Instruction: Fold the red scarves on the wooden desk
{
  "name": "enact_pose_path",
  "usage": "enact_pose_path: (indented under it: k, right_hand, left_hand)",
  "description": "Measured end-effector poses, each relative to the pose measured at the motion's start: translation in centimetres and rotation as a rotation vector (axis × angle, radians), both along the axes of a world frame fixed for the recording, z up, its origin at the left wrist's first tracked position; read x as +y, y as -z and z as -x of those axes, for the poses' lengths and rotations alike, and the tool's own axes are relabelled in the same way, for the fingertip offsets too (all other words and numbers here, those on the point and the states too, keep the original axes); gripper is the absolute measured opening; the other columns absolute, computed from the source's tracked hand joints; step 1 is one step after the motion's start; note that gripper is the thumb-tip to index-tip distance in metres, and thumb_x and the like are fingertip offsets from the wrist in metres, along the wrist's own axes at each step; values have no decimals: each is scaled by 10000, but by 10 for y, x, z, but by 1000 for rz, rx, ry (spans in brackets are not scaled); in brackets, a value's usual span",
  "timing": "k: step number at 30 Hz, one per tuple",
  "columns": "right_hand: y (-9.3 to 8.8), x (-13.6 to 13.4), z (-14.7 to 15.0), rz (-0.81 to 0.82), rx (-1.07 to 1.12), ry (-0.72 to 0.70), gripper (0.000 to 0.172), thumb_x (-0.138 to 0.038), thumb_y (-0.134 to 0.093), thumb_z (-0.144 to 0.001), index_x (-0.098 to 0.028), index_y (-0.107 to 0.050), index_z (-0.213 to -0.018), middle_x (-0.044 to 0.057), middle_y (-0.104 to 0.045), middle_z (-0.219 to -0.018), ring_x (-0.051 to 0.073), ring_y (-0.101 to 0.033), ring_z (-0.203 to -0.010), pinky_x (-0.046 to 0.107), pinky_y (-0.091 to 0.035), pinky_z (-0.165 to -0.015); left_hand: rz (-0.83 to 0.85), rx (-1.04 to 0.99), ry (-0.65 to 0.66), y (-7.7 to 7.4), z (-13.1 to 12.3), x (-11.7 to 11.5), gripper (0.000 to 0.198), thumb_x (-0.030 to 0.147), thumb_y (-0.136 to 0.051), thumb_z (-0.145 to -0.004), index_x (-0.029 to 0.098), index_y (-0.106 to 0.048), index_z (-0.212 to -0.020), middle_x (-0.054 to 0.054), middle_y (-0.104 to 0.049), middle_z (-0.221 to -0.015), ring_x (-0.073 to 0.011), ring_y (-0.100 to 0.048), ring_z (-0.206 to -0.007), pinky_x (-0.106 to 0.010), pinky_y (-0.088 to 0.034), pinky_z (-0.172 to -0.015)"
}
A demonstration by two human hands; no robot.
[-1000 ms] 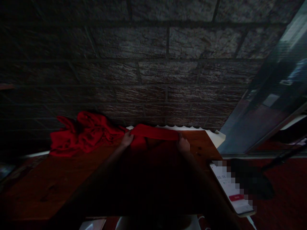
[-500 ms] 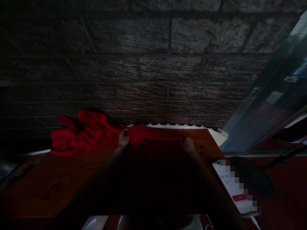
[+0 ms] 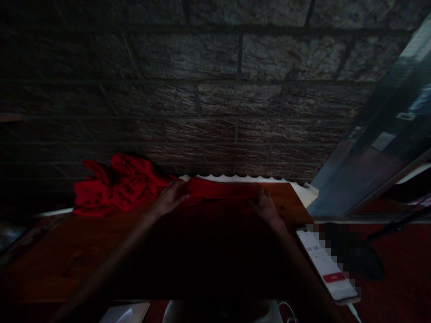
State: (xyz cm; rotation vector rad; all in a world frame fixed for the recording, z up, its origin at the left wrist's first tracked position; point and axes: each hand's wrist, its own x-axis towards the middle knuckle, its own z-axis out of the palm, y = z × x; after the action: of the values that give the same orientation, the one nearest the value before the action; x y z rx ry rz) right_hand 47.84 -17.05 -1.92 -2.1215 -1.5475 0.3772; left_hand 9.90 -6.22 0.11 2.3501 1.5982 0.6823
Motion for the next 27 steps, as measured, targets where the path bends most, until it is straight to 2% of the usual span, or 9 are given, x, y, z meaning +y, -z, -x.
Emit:
enact_pose_path:
  k: [2, 5, 8, 10, 12, 16, 21, 24, 27]
  right_hand:
    - [-12, -11, 14, -113, -78, -51, 636, -317, -643, -862, -141, -450, -1441, 171, -597, -1319, 275, -594, -1194, 380, -470, -1010]
    - [-25, -29, 55, -169, -133, -360, 549, -160, -530, -881, -178, -480, -1427, 130, -562, -1381, 225, -540, -1260, 356, -413, -1090]
    - [-24, -39, 103, -73, -221, -680, 574, -99, -449, -885, -186, -467, -1453, 115, -494, -1470, 232, -460, -1345, 376, -380, -1125]
    - [-19, -37, 125, -40, -288, -771, 576, -98, -419, -901, -144, -443, -1475, 142, -463, -1494, 260, -426, -1372, 398, -379, -1127]
    - [-13, -29, 135, -59, -330, -792, 566, -102, -413, -910, -129, -444, -1475, 158, -485, -1472, 267, -442, -1358, 413, -381, -1127]
    - [-4, -20, 123, -87, -341, -840, 559, -99, -401, -917, -177, -458, -1468, 133, -528, -1441, 242, -502, -1309, 411, -394, -1116]
    - [10, -31, 86, -117, -253, -810, 588, -65, -406, -902, -217, -460, -1468, 87, -520, -1459, 200, -494, -1307, 374, -387, -1127]
    - [15, -38, 74, -142, -253, -785, 553, -80, -455, -902, -218, -509, -1435, 94, -574, -1384, 215, -497, -1275, 386, -403, -1109]
    - [17, -41, 74, -191, -253, -800, 451, -114, -481, -924, -224, -602, -1344, 92, -614, -1299, 215, -526, -1204, 366, -438, -1065]
  left_hand:
    - [9, 55, 207, -10, 8, -19, 429, 394, -577, -890, 207, -568, -1276, -97, -602, -1326, -253, -554, -1245, -385, -431, -1079]
    - [55, 163, 506, -14, 21, -43, 398, 243, -556, -892, 265, -603, -1287, -58, -594, -1357, -223, -534, -1272, -376, -406, -1107]
    - [-16, 269, 597, -9, 27, -54, 585, 151, -562, -867, 320, -507, -1425, -49, -496, -1487, -249, -418, -1390, -444, -307, -1178]
    - [-85, 303, 638, -3, 24, -56, 600, 139, -543, -886, 319, -477, -1455, -57, -480, -1506, -253, -396, -1408, -460, -280, -1191]
    - [-127, 318, 688, 4, 17, -57, 552, 136, -512, -910, 313, -507, -1432, -55, -516, -1477, -239, -432, -1381, -438, -299, -1183]
    - [-115, 371, 625, 22, -6, -69, 472, 144, -508, -906, 273, -591, -1352, -89, -610, -1368, -261, -563, -1249, -447, -404, -1103]
    - [-107, 352, 611, 41, -40, -101, 474, 173, -528, -890, 239, -580, -1356, -108, -637, -1317, -291, -591, -1203, -443, -477, -1017]
    - [-69, 296, 605, 35, -49, -111, 522, 179, -560, -861, 240, -544, -1379, -103, -599, -1362, -285, -575, -1222, -427, -466, -1034]
    - [-6, 232, 634, 21, -42, -103, 668, 245, -622, -828, 237, -430, -1467, -98, -483, -1485, -278, -494, -1323, -400, -415, -1101]
